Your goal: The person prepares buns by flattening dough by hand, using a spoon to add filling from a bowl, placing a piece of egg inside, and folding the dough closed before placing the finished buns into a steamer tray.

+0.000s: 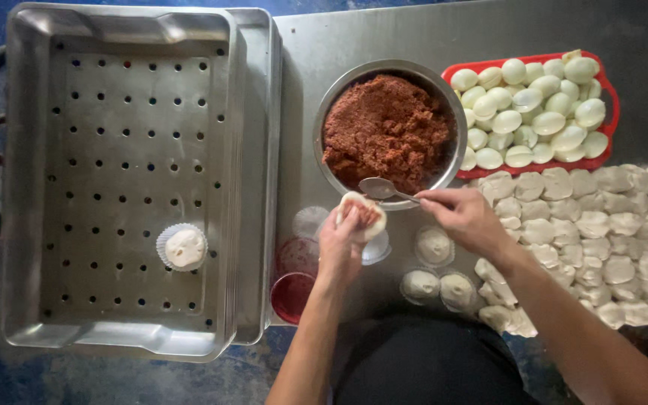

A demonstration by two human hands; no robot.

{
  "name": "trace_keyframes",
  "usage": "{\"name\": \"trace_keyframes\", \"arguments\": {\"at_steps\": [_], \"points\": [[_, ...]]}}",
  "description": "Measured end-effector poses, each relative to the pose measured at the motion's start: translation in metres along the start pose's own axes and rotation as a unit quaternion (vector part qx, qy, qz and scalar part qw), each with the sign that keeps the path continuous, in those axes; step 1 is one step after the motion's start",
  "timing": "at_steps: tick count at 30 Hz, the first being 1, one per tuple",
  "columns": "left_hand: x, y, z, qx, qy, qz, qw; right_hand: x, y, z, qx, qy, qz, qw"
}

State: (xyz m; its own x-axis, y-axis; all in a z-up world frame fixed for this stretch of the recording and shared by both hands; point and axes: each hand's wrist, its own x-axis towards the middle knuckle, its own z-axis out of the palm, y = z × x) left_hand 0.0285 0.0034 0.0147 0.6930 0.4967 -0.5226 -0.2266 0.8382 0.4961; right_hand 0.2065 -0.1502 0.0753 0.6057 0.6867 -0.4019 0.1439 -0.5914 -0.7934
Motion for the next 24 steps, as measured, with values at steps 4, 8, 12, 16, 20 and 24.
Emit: {"name": "trace_keyframes", "arguments": {"at_steps": [4, 8, 12, 16, 20, 24], "points": [[0.022, 0.007, 0.012, -0.049, -0.067, 0.044, 0.996, -0.029, -0.010, 0.021, -0.221, 0.088, -0.254, 0.937], [0.040, 0.033, 0.015, -0.020, -0.012, 0.088, 0.996, -0.042, -0.026, 0.020, -0.124, 0.185, -0.177, 0.959], [0.021, 0.059, -0.001, 0.042, 0.014, 0.081, 0.996, -0.038, -0.024, 0.017, -0.126, 0.187, -0.139, 0.964], [0.002, 0.046, -0.003, 0.164, 0.148, 0.015, 0.975, -0.013, -0.015, 0.034, -0.167, 0.151, -0.142, 0.964], [-0.001, 0.010, -0.005, 0.052, 0.096, 0.036, 0.993, 0.015, -0.007, 0.040, -0.100, 0.057, -0.033, 0.993], [0.005, -0.005, -0.011, 0.011, 0.083, 0.027, 0.996, 0.022, -0.003, 0.011, 0.018, -0.033, 0.007, 0.999]]}}
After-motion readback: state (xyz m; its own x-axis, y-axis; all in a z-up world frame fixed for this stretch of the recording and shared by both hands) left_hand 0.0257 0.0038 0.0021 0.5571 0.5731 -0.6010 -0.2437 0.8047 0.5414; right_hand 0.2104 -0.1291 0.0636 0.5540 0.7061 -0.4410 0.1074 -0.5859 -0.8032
